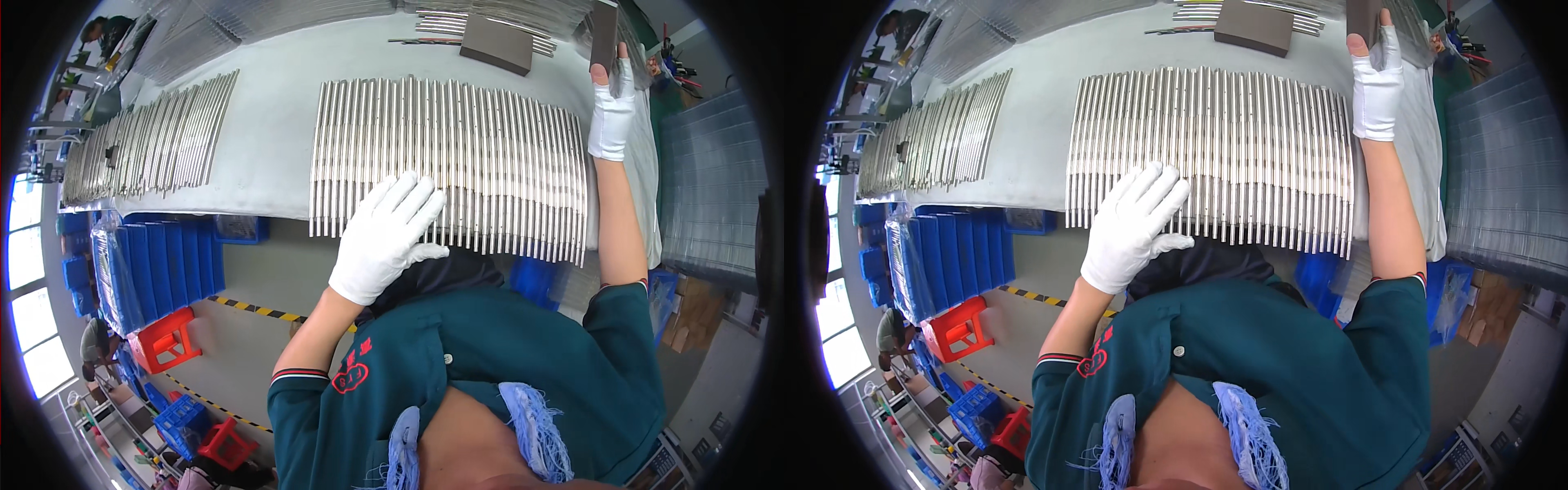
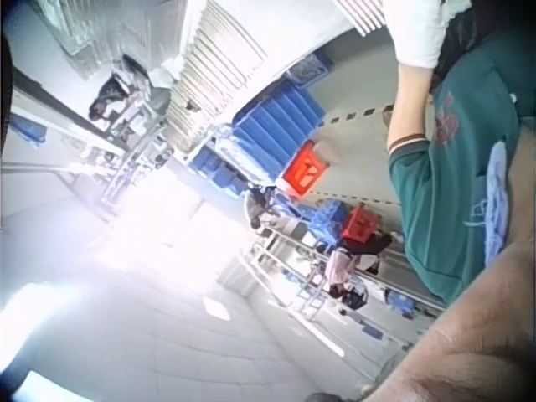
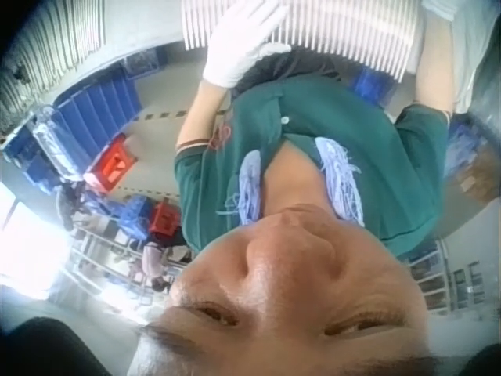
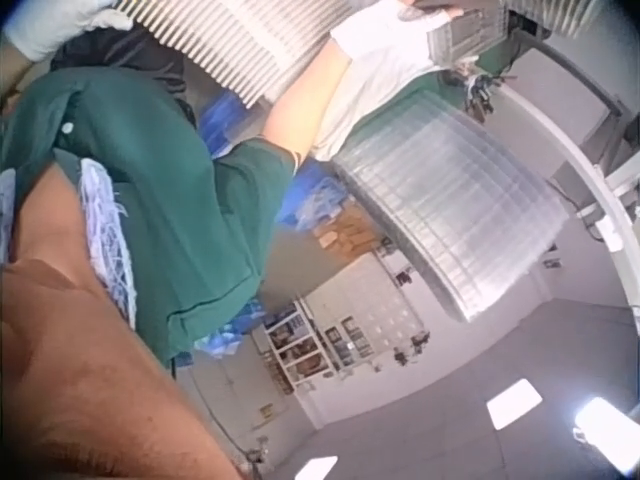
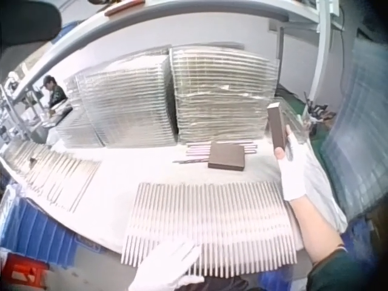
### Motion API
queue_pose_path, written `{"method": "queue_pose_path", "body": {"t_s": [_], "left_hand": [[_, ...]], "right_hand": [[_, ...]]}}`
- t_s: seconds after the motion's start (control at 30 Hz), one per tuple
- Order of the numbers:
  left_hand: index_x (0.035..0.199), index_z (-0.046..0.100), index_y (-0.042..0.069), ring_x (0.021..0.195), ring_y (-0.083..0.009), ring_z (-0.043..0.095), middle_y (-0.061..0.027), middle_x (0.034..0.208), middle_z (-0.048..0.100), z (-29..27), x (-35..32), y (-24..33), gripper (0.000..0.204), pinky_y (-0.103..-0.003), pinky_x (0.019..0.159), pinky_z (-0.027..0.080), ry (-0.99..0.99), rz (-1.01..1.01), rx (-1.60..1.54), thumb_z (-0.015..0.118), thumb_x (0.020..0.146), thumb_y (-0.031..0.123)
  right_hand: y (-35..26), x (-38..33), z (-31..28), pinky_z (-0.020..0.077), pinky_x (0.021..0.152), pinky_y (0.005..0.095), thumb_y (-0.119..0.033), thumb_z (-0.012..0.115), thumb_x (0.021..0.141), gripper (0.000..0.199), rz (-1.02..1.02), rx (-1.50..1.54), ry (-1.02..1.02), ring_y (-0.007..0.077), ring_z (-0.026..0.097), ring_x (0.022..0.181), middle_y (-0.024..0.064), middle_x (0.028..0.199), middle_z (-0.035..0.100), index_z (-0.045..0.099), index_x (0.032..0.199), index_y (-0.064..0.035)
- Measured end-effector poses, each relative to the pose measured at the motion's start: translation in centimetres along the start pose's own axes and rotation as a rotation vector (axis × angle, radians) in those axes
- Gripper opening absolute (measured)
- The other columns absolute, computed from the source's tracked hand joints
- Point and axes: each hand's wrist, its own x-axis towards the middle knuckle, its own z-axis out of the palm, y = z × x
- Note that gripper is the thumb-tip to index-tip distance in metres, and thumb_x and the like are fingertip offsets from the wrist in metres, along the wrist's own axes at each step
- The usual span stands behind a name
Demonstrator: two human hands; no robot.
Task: Organizing and aligning thin metal rods on a factory workbench using a sanding block.
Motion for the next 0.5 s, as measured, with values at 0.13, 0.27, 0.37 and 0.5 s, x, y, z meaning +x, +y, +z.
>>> {"method": "queue_pose_path", "body": {"t_s": [0.13, 0.27, 0.37, 0.5], "left_hand": [[0.124, 0.056, 0.005, 0.119, -0.0341, 0.051, -0.0145, 0.122, 0.058, -0.7, -0.1, -0.6, 0.075, -0.045, 0.104, 0.038, -0.011, 0.021, 0.03, 0.07, 0.064, 0.047], [0.13, 0.057, 0.011, 0.125, -0.0441, 0.045, -0.0173, 0.131, 0.055, -2.5, -2.0, -2.8, 0.088, -0.058, 0.109, 0.025, 0.004, -0.142, 0.266, 0.06, 0.065, 0.07], [0.126, 0.059, 0.012, 0.12, -0.0511, 0.045, -0.0188, 0.127, 0.056, -2.9, -3.4, -4.7, 0.099, -0.062, 0.104, 0.028, 0.057, -0.188, 0.379, 0.058, 0.055, 0.08], [0.129, 0.057, 0.011, 0.119, -0.0515, 0.045, -0.0221, 0.131, 0.051, -2.5, -3.5, -5.2, 0.108, -0.059, 0.105, 0.029, 0.076, -0.212, 0.248, 0.061, 0.048, 0.082]], "right_hand": [[0.7, 0.6, -0.1, 0.0309, 0.109, 0.0304, -0.032, 0.064, 0.093, 0.064, 0.003, 0.052, 0.083, 0.0186, 0.04, 0.131, 0.0105, 0.145, 0.042, 0.039, 0.144, -0.0035], [1.1, 0.8, -0.4, 0.0293, 0.109, 0.0298, -0.037, 0.067, 0.09, 0.069, 0.059, 0.058, 0.146, 0.0199, 0.041, 0.131, 0.0126, 0.144, 0.044, 0.041, 0.143, -0.0038], [1.5, 0.9, -0.6, 0.0288, 0.11, 0.0301, -0.038, 0.066, 0.09, 0.068, 0.09, 0.042, 0.159, 0.0202, 0.04, 0.132, 0.0131, 0.144, 0.044, 0.041, 0.143, -0.0032], [1.7, 0.8, -0.2, 0.0313, 0.108, 0.0294, -0.036, 0.066, 0.091, 0.066, 0.095, 0.011, 0.149, 0.0198, 0.044, 0.128, 0.0137, 0.142, 0.046, 0.041, 0.142, -0.0015]]}}
